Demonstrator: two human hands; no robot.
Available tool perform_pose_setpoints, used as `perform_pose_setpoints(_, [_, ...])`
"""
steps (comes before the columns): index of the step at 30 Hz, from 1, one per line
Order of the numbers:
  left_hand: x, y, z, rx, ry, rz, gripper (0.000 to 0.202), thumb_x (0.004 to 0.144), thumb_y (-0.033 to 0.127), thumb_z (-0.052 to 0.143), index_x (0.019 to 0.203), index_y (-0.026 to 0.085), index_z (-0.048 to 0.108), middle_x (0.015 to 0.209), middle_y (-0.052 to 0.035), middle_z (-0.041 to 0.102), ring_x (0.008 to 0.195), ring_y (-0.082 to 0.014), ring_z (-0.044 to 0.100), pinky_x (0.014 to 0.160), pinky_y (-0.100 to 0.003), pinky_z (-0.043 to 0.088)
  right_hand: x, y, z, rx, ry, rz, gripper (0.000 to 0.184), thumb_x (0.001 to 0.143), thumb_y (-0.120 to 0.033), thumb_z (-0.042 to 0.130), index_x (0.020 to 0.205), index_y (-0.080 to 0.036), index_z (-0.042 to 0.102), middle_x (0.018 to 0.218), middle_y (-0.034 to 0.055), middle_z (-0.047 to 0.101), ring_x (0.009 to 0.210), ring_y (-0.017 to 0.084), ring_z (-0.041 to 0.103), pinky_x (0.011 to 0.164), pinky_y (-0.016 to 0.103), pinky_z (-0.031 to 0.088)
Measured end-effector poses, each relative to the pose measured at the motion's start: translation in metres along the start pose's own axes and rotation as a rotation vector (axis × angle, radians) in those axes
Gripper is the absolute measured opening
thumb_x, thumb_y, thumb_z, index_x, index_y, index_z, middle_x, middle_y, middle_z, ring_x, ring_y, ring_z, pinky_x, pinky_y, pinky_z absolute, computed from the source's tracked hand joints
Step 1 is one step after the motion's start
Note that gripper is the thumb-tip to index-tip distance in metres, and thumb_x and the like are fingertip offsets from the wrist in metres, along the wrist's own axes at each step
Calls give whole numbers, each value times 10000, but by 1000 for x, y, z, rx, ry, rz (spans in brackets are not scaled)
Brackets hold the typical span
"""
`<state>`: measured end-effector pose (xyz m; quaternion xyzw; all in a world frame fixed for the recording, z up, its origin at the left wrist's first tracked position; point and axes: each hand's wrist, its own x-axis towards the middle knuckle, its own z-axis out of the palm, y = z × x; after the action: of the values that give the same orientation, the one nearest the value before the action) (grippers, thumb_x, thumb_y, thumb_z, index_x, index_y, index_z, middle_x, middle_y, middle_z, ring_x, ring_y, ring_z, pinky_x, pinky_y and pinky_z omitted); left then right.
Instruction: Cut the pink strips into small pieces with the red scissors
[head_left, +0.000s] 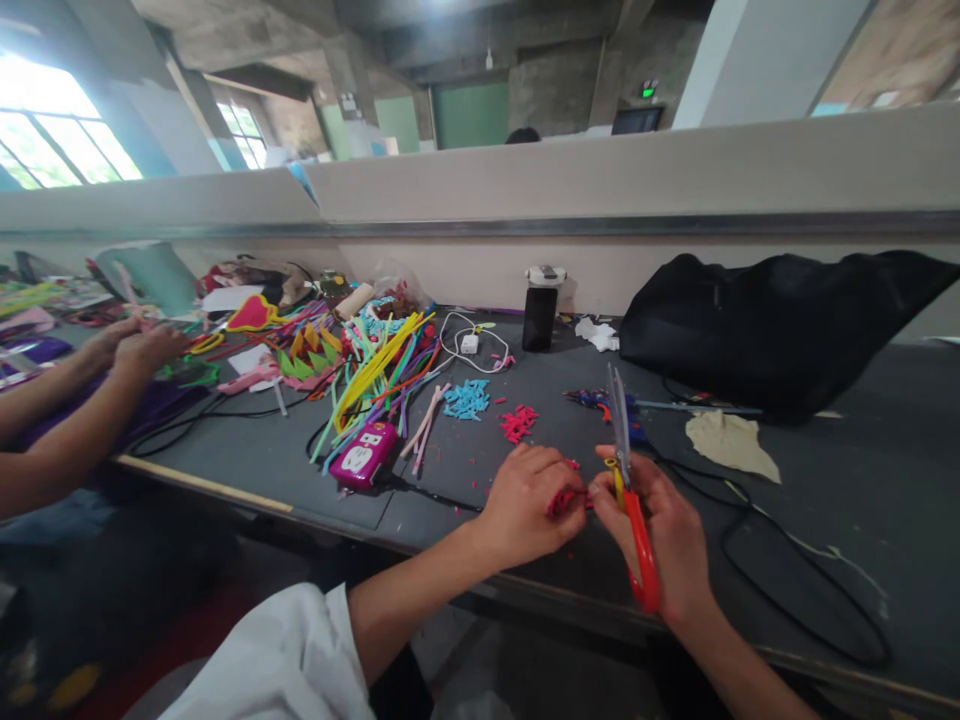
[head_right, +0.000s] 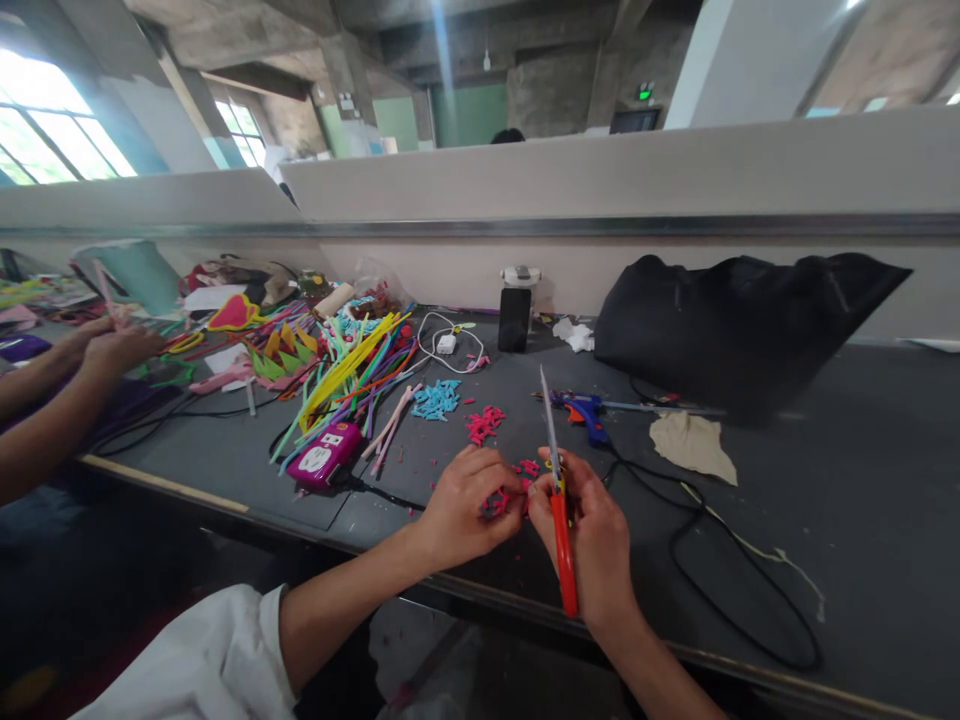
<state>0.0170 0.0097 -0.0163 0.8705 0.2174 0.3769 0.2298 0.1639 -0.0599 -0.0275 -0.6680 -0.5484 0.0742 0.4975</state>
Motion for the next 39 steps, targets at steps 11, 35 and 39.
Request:
perform_pose_setpoints(11, [6, 1, -1, -365, 155, -368, 69, 709, 150, 602, 647, 177, 616, 637, -15, 591, 611, -133, 512, 613, -257, 363, -5, 1, 3, -17, -2, -20, 356, 848, -392, 530, 1134, -193, 605, 1041, 64, 698, 766, 161, 681, 723, 269, 532])
perform_pose_setpoints(35, [12, -2, -14, -1032, 565, -611, 87, 689, 212, 689, 672, 153, 627, 618, 26, 549, 588, -85, 454, 607, -230, 359, -28, 16, 26, -289, -155, -174, 343, 848, -281, 489, 1166, -217, 599, 953, 15, 734, 742, 153, 698, 654, 241, 530])
perform_pose_setpoints(39, [11, 0, -12, -1043, 567, -605, 98, 712, 219, 681, 678, 152, 619, 615, 26, 541, 596, -90, 464, 615, -234, 358, -30, 18, 27, -336, -140, -206, 354, 853, -255, 474, 1181, -205, 595, 1007, 31, 731, 805, 161, 706, 699, 247, 535])
